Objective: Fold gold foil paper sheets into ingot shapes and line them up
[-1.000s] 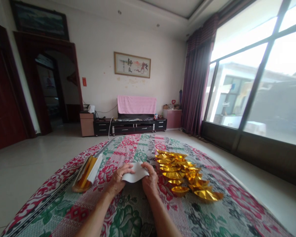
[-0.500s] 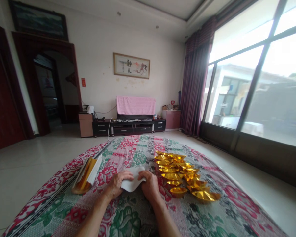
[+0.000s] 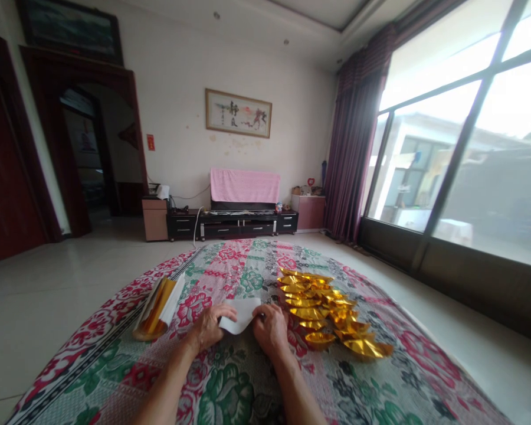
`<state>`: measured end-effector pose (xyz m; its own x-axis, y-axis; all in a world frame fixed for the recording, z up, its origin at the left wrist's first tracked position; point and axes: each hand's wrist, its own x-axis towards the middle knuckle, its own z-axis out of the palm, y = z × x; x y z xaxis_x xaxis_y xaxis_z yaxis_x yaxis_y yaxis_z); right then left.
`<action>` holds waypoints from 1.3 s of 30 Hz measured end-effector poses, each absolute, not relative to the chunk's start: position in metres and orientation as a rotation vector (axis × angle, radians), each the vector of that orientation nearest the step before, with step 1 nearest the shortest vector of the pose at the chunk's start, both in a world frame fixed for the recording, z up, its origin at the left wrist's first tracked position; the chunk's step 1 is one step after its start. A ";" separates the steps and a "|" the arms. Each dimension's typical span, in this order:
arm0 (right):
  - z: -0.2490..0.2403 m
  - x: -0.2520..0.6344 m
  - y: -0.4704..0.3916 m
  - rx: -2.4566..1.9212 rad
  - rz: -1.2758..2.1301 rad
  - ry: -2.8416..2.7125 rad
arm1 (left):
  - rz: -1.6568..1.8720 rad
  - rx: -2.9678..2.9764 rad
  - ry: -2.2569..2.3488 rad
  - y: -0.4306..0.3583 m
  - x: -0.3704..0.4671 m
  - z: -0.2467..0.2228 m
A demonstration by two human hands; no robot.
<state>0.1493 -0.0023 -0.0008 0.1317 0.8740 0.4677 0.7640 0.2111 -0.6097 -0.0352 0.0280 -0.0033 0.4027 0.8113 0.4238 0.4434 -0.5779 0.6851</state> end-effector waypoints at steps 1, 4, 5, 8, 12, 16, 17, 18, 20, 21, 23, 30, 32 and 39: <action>0.000 0.149 -0.002 -1.592 0.165 -1.634 | 1.026 2.177 1.105 0.026 -0.035 -0.001; 0.001 0.148 0.001 -1.682 0.115 -1.641 | 0.930 2.103 1.235 0.022 -0.034 0.005; 0.001 0.148 0.001 -1.706 0.090 -1.650 | 0.922 2.092 1.278 0.022 -0.033 0.006; 0.000 0.148 0.002 -1.746 0.037 -1.674 | 1.010 2.051 1.363 0.025 -0.031 0.004; 0.000 0.147 0.003 -1.768 0.004 -1.682 | 1.093 1.972 1.505 0.028 -0.028 0.000; 0.001 0.147 0.005 -1.787 -0.009 -1.683 | 1.063 2.023 1.641 0.028 -0.023 0.002; 0.001 0.147 0.005 -1.795 -0.007 -1.682 | 1.052 2.036 1.662 0.027 -0.022 0.003; 0.001 0.147 0.005 -1.802 -0.006 -1.680 | 1.039 2.044 1.682 0.027 -0.021 0.003; 0.002 0.146 0.005 -1.819 -0.006 -1.679 | 0.996 2.056 1.711 0.028 -0.020 0.004; 0.003 0.146 0.005 -1.827 -0.008 -1.680 | 0.977 2.058 1.716 0.028 -0.020 0.004; 0.005 0.145 0.004 -1.844 -0.014 -1.680 | 0.971 2.045 1.709 0.028 -0.020 0.004; 0.005 0.146 0.005 -1.842 -0.009 -1.672 | 0.880 2.021 1.847 0.029 -0.017 0.008; 0.003 0.147 0.006 -1.852 0.003 -1.652 | 0.871 2.045 1.867 0.029 -0.017 0.007; -0.001 0.147 0.008 -1.846 0.056 -1.642 | 0.918 2.047 1.816 0.034 -0.017 -0.002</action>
